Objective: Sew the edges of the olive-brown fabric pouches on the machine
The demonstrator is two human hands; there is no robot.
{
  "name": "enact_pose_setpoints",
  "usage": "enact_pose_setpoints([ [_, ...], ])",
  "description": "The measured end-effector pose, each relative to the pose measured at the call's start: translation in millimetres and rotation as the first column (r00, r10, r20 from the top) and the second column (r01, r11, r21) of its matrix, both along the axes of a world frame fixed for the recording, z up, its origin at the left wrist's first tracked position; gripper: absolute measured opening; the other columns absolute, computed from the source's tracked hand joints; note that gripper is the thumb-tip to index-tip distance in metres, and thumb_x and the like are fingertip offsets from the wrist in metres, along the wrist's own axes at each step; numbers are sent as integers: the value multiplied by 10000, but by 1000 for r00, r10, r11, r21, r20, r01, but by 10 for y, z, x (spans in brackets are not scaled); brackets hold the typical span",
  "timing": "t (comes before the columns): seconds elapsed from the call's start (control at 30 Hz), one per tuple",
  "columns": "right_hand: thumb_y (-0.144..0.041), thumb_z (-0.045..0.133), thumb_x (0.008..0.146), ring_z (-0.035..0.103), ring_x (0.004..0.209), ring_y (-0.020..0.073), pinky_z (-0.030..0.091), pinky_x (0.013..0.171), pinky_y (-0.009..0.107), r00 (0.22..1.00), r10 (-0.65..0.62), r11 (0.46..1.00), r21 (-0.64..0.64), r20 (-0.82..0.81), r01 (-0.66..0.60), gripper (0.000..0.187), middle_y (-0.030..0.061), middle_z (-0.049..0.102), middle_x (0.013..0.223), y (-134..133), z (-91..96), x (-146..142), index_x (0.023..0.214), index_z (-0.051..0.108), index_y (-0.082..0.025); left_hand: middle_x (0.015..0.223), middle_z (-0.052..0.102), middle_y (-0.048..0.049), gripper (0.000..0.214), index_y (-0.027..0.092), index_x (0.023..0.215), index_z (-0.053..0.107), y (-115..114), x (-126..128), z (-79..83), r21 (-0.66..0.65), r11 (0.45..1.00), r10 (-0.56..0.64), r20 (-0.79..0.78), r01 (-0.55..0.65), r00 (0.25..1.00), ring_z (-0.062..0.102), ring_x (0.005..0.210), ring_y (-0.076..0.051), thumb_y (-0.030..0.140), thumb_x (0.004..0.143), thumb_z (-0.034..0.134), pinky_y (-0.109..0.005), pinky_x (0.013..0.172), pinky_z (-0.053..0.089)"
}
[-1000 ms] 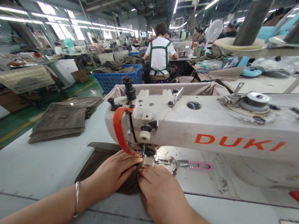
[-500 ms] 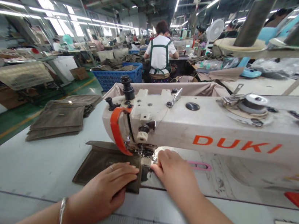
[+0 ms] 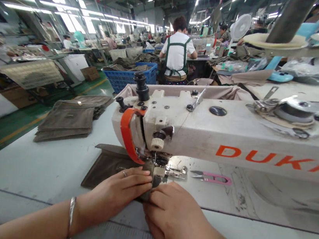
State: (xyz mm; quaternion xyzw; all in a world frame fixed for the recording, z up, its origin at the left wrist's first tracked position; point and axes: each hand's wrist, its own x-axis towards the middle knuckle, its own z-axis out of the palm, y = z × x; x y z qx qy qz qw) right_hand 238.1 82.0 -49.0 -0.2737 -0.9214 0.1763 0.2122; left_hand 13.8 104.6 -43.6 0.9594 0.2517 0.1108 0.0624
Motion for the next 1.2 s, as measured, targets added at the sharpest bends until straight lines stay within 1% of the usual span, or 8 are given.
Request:
enact_pose_setpoints([
  [0.13,-160,490,915,559,938,204,431,833,389,1000,-26,999,-27,-12,26,196,33,643,929,-10,33,-12,1026,642,-215,1269,591,-90,310,122,1249,521,133,3,55,-10,1000,-16,29,16,999,490,1251,-200,114,947,451,-369,1129,365],
  [0.3,-179,508,896,547,978,209,422,870,403,998,-63,995,-80,2,63,206,30,638,989,-21,67,-39,1050,635,-231,1239,601,-94,303,118,1237,516,264,16,92,14,1000,-20,46,19,999,498,1231,-199,96,941,454,-355,1085,410],
  [0.43,-185,495,904,541,1017,219,419,896,415,996,-84,993,-77,14,85,215,42,640,1023,-5,74,-50,1066,630,-226,1195,618,-103,290,111,1230,522,253,8,44,76,997,-23,85,17,996,528,1186,-212,109,946,463,-394,1069,412],
  [0.57,-162,480,899,540,1064,219,419,919,406,998,-66,996,-59,-2,66,237,60,642,1071,4,97,0,1086,618,-207,1114,649,-96,212,109,1142,578,192,-5,9,100,994,-66,146,51,987,576,1081,-199,133,955,479,-352,978,476],
  [0.73,-129,454,892,570,932,199,439,841,382,997,-72,996,-47,-43,70,251,60,647,968,19,108,115,1067,623,-190,1098,663,-93,205,99,1120,592,180,-8,1,85,991,-111,165,98,980,588,1055,-193,125,952,478,-335,965,490],
  [0.9,-148,472,885,542,841,211,435,744,380,991,-131,991,17,-34,131,257,65,623,913,48,64,127,1078,637,-191,1052,675,-91,206,109,1077,612,170,23,3,97,994,-73,193,55,978,608,1026,-181,81,921,481,-324,944,501],
  [1.07,-143,480,873,530,894,237,437,796,417,983,-182,983,34,29,181,293,67,607,941,72,31,66,1127,618,-193,1021,681,-67,188,141,1038,617,150,58,17,62,997,24,265,-42,964,623,958,-156,86,925,476,-296,889,512],
  [1.2,-125,489,834,533,917,248,434,811,439,982,-176,984,24,76,174,322,62,604,939,90,30,35,1122,616,-194,986,682,-51,188,162,1013,629,142,66,31,49,998,27,260,-41,965,600,938,-160,92,920,480,-312,873,500],
])
